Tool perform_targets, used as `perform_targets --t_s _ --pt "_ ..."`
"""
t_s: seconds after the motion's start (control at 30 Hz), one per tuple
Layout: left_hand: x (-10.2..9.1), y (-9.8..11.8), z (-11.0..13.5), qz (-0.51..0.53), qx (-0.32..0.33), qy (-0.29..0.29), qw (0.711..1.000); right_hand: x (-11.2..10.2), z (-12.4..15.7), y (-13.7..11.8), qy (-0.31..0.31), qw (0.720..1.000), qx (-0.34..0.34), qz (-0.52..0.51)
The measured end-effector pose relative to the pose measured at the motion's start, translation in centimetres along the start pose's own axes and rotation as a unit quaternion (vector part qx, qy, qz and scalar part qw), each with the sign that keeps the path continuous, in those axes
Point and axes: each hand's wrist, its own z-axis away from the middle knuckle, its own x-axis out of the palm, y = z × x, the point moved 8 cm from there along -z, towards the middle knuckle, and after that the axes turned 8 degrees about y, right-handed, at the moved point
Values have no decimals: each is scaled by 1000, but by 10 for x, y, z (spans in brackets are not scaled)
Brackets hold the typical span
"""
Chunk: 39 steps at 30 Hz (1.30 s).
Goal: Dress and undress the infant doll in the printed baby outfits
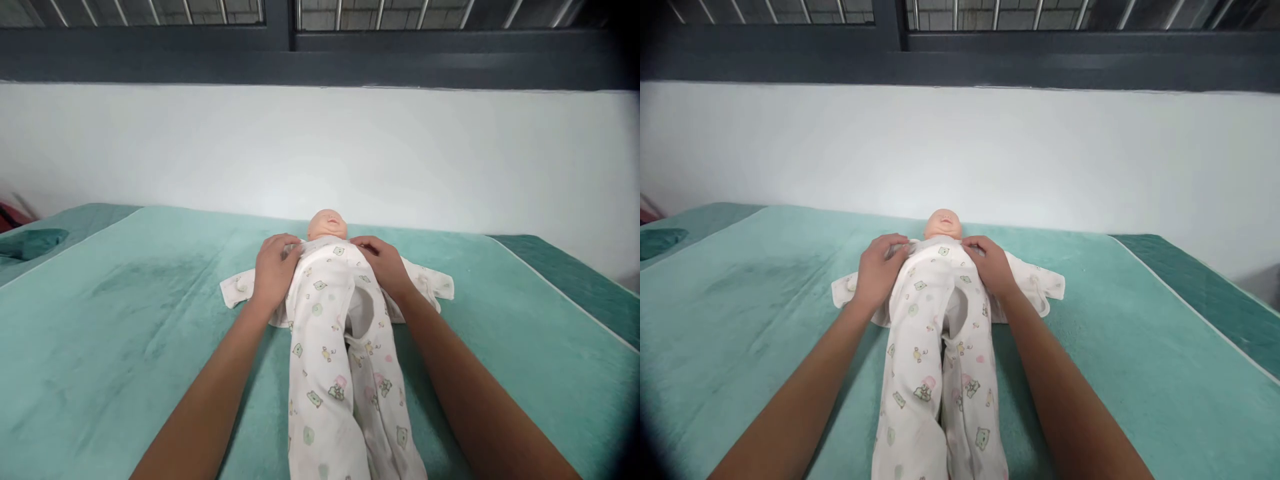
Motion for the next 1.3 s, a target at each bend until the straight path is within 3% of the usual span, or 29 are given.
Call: perform_targets --t_s 0.13,0.27,0.37,0.47,0.53,0.7,0.87,1.0,1.13,1.23,1.3 --pt "32 -7 -13 61 -77 -180 979 20 -12 0 -155 988 10 1" --pt "37 -14 -13 92 -119 -244 958 25 -15 0 -216 976 -23 7" --pt "43 -25 -17 100 -147 -212 961 27 -26 8 -157 987 -24 37" --pt "46 -41 -26 56 -161 -110 979 25 -41 19 -45 994 -16 94" --pt "49 -48 -29 43 -157 -64 985 26 -45 24 -10 995 -11 98" --pt "47 -39 -14 102 -78 -67 989 20 -29 22 16 1000 4 -3" --pt "7 -12 25 -25 62 23 998 -2 22 -5 56 997 10 -61" --pt "-34 10 85 -45 58 43 996 -21 98 -31 50 997 -37 -37" --pt "-70 31 175 -4 2 -45 999 -44 202 -36 25 998 -56 21" --pt "-80 42 241 13 -30 -123 992 -64 269 -25 40 997 -38 50" --pt "-80 48 269 1 -18 -142 990 -69 297 -23 47 994 -56 77"
